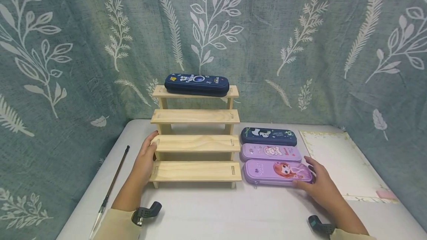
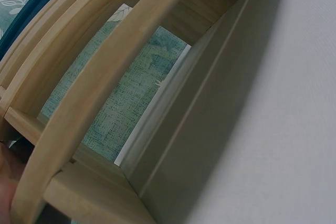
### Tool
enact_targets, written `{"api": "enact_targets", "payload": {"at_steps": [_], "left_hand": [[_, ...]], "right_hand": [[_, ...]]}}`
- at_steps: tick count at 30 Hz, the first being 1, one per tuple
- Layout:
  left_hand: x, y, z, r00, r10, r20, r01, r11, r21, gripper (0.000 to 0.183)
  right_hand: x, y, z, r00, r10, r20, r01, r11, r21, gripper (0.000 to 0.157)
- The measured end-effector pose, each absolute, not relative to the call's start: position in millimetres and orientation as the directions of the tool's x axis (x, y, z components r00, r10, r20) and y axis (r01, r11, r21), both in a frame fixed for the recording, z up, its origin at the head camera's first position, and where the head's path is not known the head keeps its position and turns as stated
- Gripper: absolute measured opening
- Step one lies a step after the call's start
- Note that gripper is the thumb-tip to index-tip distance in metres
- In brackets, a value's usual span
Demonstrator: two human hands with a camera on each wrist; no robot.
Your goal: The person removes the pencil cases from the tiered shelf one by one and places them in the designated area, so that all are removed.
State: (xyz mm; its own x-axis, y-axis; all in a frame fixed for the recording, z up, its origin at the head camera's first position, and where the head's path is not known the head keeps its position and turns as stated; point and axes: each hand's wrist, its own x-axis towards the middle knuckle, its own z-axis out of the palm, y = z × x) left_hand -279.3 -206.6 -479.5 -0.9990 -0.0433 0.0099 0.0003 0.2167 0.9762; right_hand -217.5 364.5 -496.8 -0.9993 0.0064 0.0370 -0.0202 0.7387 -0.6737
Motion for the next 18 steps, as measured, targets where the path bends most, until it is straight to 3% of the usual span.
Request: {"api": "enact_targets", "payload": {"at_steps": [8, 18], "left_hand": [[-279.0, -205.7, -479.9, -0.999, -0.048, 0.026, 0.016, 0.195, 0.981, 0.05], [-276.5, -204.8, -477.1, -0.998, -0.057, 0.018, 0.007, 0.199, 0.98, 0.05]], "right_hand": [[-220.5, 348.3, -468.0, -0.986, 0.045, 0.158, -0.075, 0.731, -0.679, 0.106], [-248.7, 314.1, -414.2, -0.961, -0.118, 0.249, -0.253, 0.736, -0.628, 0.099]]}}
